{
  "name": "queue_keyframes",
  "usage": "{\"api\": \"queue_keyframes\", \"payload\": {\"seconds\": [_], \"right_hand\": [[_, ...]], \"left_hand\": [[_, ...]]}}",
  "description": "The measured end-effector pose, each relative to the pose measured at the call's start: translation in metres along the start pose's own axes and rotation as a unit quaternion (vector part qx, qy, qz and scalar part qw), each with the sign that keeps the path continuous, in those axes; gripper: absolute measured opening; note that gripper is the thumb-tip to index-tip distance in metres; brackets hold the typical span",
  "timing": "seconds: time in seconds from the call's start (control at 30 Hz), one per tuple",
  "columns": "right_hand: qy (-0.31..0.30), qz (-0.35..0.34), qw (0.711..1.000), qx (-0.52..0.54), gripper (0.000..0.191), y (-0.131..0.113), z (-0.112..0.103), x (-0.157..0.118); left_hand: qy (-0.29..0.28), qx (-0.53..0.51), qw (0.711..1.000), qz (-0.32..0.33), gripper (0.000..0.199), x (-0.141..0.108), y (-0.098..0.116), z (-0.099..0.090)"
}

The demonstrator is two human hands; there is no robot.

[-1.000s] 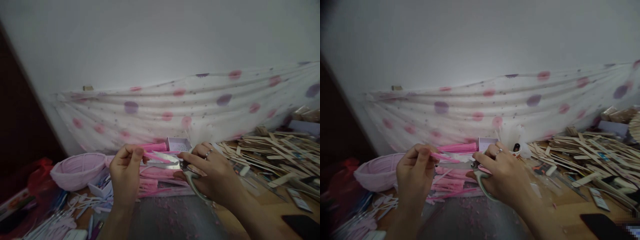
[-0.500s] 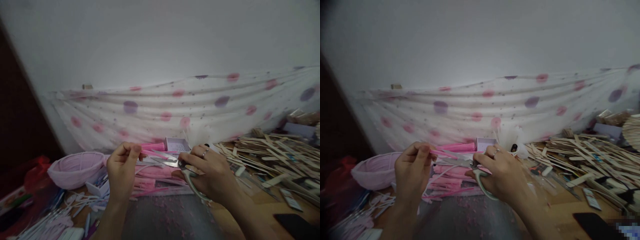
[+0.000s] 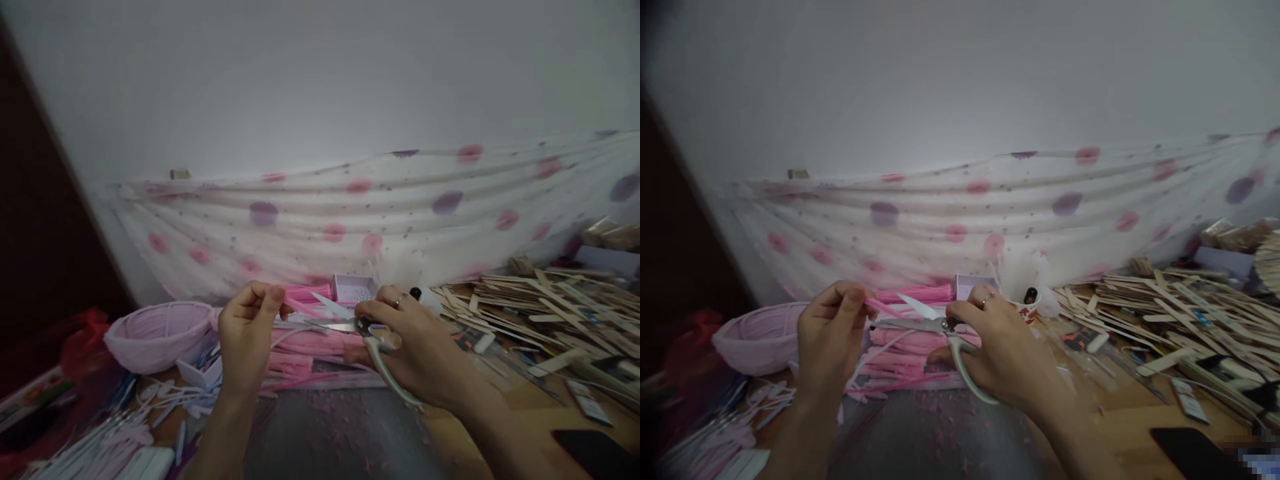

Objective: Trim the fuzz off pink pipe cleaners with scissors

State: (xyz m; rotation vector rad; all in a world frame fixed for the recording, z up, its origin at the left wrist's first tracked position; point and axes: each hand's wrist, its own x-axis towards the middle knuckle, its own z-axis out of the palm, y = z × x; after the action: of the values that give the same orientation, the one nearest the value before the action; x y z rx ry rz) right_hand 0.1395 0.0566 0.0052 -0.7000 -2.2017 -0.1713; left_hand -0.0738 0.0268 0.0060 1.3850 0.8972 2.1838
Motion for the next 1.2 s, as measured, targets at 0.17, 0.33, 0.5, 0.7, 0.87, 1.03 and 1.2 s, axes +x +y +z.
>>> {"api": "queue_keyframes", "payload": {"seconds": [0.17,0.33,0.5,0.7,0.87,1.03,1.2], "right_hand": [[0.001,-0.01,1.0,0.0,0.026,0.0,0.002,0.001],[0.014,-0.025,0.999,-0.017,0.026,0.002,0.004,0.0],[0.028,-0.05,0.997,-0.042,0.023,0.002,0.007,0.0],[0.043,-0.062,0.996,-0.052,0.023,0.003,0.01,0.0],[0.055,-0.077,0.995,-0.044,0.023,0.001,0.01,0.001],[0.063,-0.077,0.994,-0.047,0.023,0.001,0.011,0.002],[0.083,-0.083,0.991,-0.061,0.025,0.002,0.01,0.001]], "left_hand": [[-0.006,0.005,1.0,0.003,0.023,-0.003,0.001,0.002],[0.0,0.006,1.0,-0.002,0.025,-0.005,0.002,0.004],[0.006,0.006,1.0,0.002,0.025,-0.004,0.003,0.004],[0.009,0.001,1.0,0.002,0.026,-0.003,0.002,0.002],[0.04,0.02,0.999,0.022,0.028,-0.002,0.002,0.002],[0.035,0.014,0.999,0.028,0.03,-0.001,0.002,0.002],[0.029,0.009,0.999,0.024,0.028,-0.001,0.001,0.002]]}}
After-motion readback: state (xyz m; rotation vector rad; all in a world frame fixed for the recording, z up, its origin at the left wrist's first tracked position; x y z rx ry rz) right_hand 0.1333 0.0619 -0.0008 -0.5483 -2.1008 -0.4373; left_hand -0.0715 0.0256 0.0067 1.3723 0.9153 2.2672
